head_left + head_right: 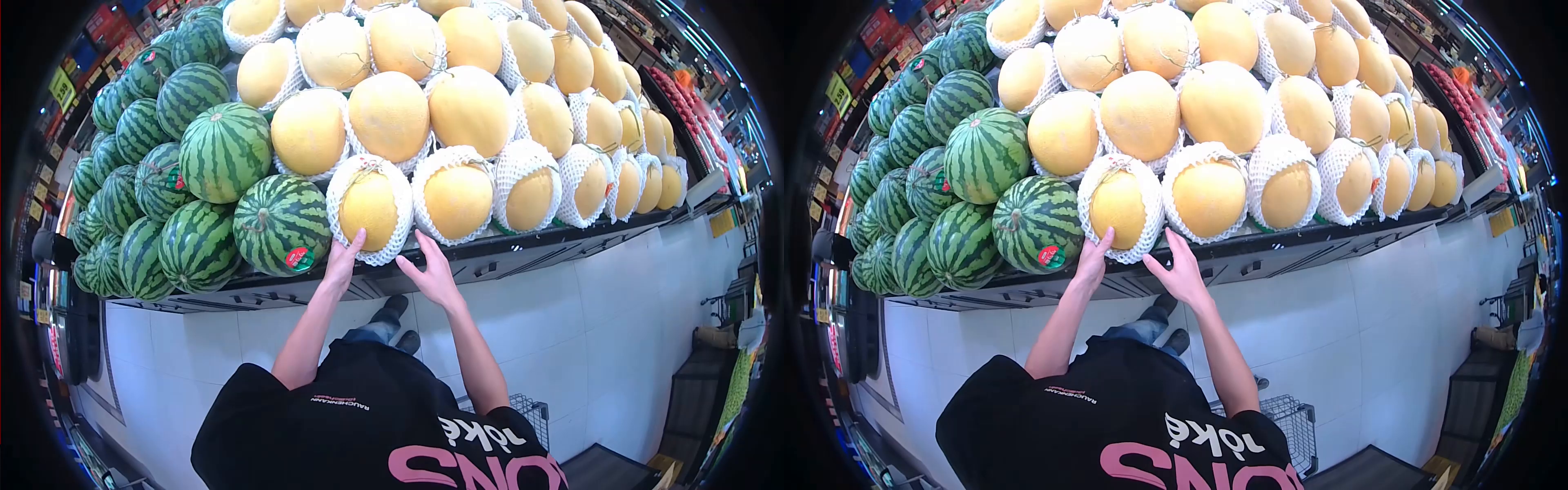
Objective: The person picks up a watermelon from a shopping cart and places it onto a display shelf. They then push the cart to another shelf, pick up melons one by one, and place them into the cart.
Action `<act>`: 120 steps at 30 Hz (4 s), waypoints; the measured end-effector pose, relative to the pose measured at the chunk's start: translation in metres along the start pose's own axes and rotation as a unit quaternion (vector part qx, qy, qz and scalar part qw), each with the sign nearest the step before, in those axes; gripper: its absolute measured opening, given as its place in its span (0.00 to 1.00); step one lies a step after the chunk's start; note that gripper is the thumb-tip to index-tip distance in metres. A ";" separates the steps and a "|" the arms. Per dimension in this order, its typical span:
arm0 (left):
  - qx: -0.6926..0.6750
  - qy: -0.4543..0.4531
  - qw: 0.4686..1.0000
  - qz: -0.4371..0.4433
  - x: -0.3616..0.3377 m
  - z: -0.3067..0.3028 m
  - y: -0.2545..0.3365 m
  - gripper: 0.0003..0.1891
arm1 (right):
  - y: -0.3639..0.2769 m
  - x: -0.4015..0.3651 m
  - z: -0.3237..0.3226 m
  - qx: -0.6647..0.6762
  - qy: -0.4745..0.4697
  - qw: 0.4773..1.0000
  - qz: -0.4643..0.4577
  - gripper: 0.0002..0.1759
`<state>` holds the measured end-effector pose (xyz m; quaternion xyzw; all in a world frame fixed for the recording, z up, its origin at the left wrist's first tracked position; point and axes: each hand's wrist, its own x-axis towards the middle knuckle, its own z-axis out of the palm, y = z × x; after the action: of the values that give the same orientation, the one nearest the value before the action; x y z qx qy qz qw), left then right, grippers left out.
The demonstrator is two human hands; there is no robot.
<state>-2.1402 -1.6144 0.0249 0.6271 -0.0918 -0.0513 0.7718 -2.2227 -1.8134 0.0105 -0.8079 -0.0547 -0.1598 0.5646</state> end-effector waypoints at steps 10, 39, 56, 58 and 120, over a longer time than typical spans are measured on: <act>-0.120 -0.014 0.986 -0.114 0.016 -0.016 0.001 0.37 | 0.009 0.062 0.036 0.152 -0.033 0.988 0.020 0.55; -0.249 -0.057 0.966 0.032 0.011 -0.001 0.002 0.59 | -0.003 0.044 0.031 0.416 -0.011 0.906 0.072 0.61; -0.433 -0.162 0.886 -0.047 0.003 -0.018 -0.031 0.51 | -0.026 0.054 -0.033 0.429 -0.003 0.903 -0.025 0.31; -0.421 -0.187 0.885 -0.071 0.005 -0.023 -0.036 0.50 | -0.014 0.051 -0.031 0.440 0.026 0.897 0.039 0.31; 0.440 -0.696 0.021 -0.567 -0.498 0.301 -0.338 0.29 | 0.052 -0.533 0.144 0.423 0.894 -0.029 -0.146 0.30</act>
<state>-2.6774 -1.8762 -0.2848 0.3687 -0.2065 -0.8348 -0.3528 -2.6835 -1.6493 -0.2510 -0.4133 -0.3210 0.7767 -0.3506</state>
